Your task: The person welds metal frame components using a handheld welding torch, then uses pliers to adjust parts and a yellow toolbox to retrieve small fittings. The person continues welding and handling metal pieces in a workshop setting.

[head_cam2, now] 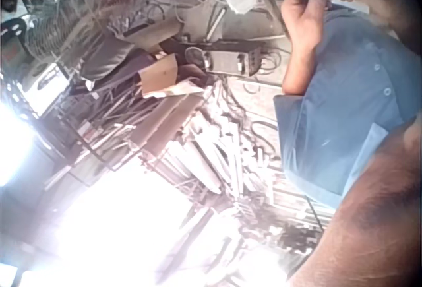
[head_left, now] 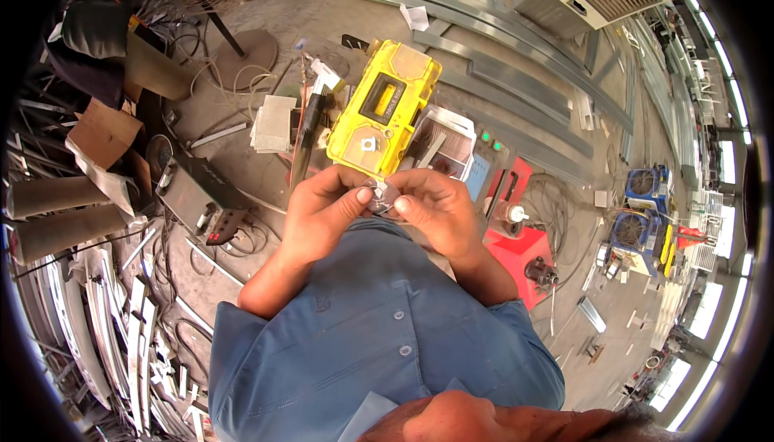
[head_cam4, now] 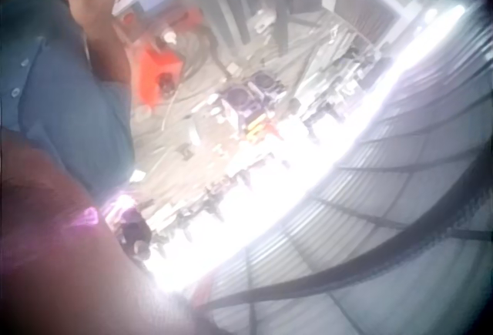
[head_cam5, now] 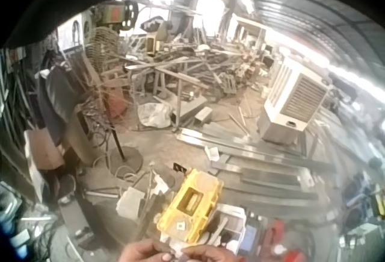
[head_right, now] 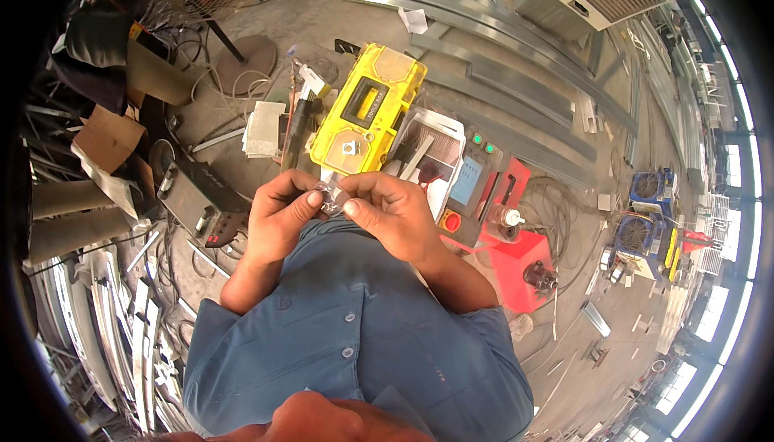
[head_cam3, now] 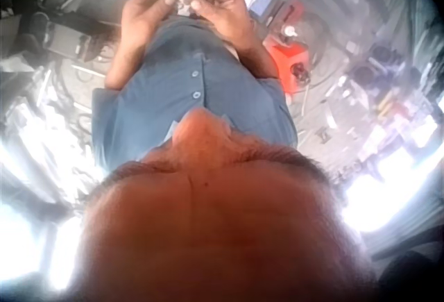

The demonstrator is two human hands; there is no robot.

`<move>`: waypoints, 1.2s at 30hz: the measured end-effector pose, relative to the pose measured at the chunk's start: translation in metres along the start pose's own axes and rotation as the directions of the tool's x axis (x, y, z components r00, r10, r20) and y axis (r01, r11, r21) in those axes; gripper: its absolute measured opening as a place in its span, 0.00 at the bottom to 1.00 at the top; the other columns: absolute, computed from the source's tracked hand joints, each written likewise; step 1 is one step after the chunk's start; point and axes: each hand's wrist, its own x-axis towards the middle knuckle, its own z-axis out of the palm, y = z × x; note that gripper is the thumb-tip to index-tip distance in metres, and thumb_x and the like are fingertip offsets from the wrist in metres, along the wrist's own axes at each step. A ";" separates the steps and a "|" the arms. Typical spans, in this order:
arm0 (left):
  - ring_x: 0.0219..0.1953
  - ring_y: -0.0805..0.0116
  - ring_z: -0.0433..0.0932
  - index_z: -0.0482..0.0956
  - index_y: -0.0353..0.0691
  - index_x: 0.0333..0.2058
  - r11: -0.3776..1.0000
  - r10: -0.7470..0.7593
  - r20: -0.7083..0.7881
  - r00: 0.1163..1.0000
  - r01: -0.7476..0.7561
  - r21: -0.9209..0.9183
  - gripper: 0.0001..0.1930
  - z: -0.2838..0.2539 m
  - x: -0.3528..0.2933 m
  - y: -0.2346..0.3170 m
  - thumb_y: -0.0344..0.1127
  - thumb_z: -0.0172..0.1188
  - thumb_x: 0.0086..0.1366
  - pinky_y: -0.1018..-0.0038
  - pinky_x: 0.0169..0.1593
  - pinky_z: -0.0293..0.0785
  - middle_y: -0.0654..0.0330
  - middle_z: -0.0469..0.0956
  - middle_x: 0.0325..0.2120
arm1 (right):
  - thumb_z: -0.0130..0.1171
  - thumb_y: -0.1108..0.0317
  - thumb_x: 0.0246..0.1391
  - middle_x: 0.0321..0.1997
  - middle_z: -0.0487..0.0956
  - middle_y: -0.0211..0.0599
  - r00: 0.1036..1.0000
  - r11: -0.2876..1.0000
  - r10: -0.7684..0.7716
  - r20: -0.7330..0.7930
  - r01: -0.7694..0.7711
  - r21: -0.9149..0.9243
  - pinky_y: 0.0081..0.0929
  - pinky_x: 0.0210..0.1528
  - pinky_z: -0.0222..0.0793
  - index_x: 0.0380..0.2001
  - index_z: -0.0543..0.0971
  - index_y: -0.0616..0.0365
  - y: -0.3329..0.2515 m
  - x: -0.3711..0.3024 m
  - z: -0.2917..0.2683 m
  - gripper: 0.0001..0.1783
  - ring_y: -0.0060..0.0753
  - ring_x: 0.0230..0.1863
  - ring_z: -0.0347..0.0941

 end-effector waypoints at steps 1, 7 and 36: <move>0.35 0.75 0.77 0.78 0.31 0.41 1.000 0.005 -0.024 1.000 -0.005 0.005 0.06 0.002 0.000 0.000 0.29 0.59 0.71 0.78 0.41 0.75 0.59 0.81 0.35 | 0.61 0.71 0.64 0.40 0.81 0.34 1.000 1.000 -0.001 -0.010 0.001 -0.010 0.19 0.41 0.72 0.51 0.77 0.67 0.000 0.000 0.001 0.15 0.19 0.39 0.74; 0.34 0.72 0.78 0.78 0.31 0.38 1.000 0.006 -0.045 0.999 -0.005 0.020 0.06 0.006 -0.001 -0.005 0.30 0.60 0.70 0.77 0.38 0.76 0.58 0.79 0.33 | 0.60 0.68 0.65 0.34 0.81 0.32 0.997 0.997 0.000 -0.081 -0.007 -0.083 0.19 0.38 0.71 0.44 0.80 0.67 0.001 -0.003 0.002 0.12 0.20 0.35 0.74; 0.31 0.71 0.77 0.77 0.32 0.38 0.995 -0.050 -0.006 0.999 0.049 -0.087 0.07 0.006 -0.004 -0.010 0.32 0.60 0.69 0.75 0.38 0.73 0.57 0.80 0.29 | 0.56 0.61 0.69 0.31 0.77 0.29 0.999 0.999 0.039 -0.021 -0.038 0.016 0.21 0.34 0.68 0.39 0.76 0.62 0.007 0.006 -0.002 0.13 0.19 0.29 0.68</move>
